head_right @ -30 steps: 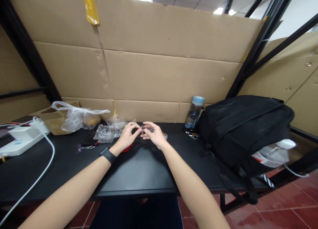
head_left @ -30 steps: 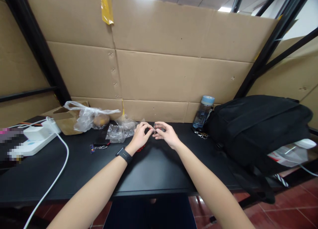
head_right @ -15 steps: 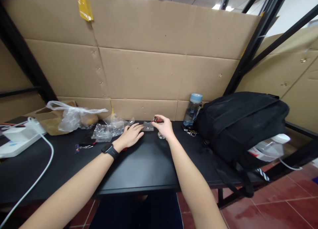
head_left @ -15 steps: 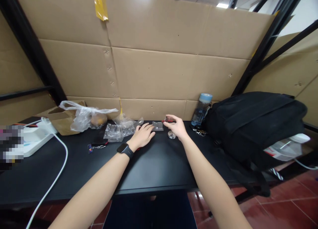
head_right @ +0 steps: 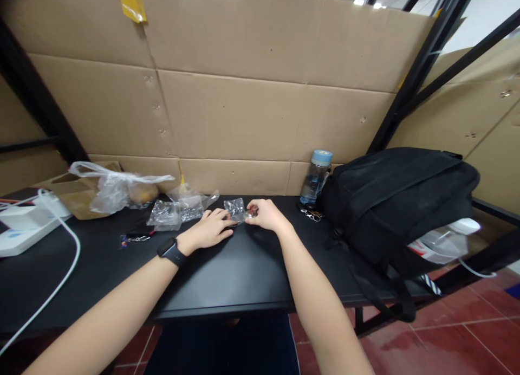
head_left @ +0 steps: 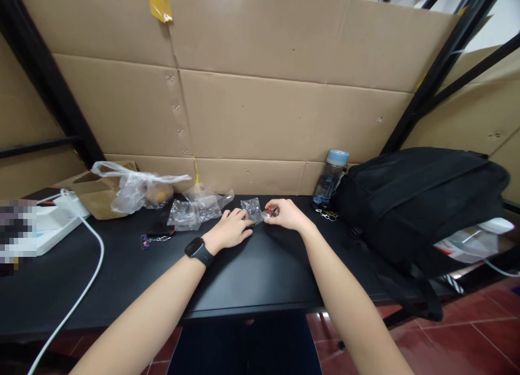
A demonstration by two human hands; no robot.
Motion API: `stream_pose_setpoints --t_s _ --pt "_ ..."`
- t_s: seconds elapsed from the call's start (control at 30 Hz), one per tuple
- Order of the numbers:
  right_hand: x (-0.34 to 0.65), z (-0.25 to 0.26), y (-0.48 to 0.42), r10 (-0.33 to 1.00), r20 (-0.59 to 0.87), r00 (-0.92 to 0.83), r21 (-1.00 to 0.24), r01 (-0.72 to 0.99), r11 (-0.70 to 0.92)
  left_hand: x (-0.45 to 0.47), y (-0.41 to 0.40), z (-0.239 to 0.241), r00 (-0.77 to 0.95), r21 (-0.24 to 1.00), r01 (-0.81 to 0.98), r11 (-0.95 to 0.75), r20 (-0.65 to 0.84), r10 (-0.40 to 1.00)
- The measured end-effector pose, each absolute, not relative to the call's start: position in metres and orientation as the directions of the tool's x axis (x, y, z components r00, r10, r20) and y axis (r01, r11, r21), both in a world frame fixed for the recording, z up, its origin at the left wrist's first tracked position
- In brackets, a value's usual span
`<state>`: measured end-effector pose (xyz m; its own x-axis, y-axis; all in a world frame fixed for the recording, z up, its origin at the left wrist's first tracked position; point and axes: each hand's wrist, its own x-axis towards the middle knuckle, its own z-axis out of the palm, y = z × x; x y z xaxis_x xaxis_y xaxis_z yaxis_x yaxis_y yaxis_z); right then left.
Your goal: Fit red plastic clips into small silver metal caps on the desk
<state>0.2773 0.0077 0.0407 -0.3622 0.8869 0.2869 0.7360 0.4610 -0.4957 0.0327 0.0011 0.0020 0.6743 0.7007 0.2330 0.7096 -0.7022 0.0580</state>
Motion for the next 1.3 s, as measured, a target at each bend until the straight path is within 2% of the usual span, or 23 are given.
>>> stream_pose_setpoints --t_s 0.2,0.47,0.73,0.93,1.0,1.17,1.3 --pt "0.279 0.042 0.004 0.896 0.148 -0.418 -0.468 0.769 0.436 0.032 -0.001 0.004 0.758 0.166 0.607 -0.777 0.173 0.629" --pt "0.278 0.038 0.005 0.903 0.033 -0.429 -0.45 0.8 0.396 0.031 -0.003 0.004 0.739 0.174 0.65 -0.74 0.082 0.668" --pt "0.265 0.028 0.012 0.9 0.146 -0.41 -0.385 0.815 0.434 0.03 -0.001 0.002 0.739 0.156 0.656 -0.738 0.062 0.67" --pt "0.263 0.028 0.007 0.839 0.088 -0.537 -0.452 0.729 0.514 0.03 -0.003 0.002 0.728 0.14 0.669 -0.73 0.073 0.682" --pt "0.261 0.027 0.006 0.865 0.105 -0.49 -0.426 0.764 0.485 0.031 -0.004 0.002 0.73 0.142 0.666 -0.733 0.079 0.679" --pt "0.249 0.023 0.007 0.948 0.198 -0.249 -0.315 0.9 0.302 0.032 -0.009 0.007 0.725 0.147 0.673 -0.725 0.065 0.686" --pt "0.244 0.022 0.006 0.951 0.199 -0.235 -0.235 0.931 0.279 0.032 -0.01 0.008 0.724 0.146 0.67 -0.728 0.086 0.684"
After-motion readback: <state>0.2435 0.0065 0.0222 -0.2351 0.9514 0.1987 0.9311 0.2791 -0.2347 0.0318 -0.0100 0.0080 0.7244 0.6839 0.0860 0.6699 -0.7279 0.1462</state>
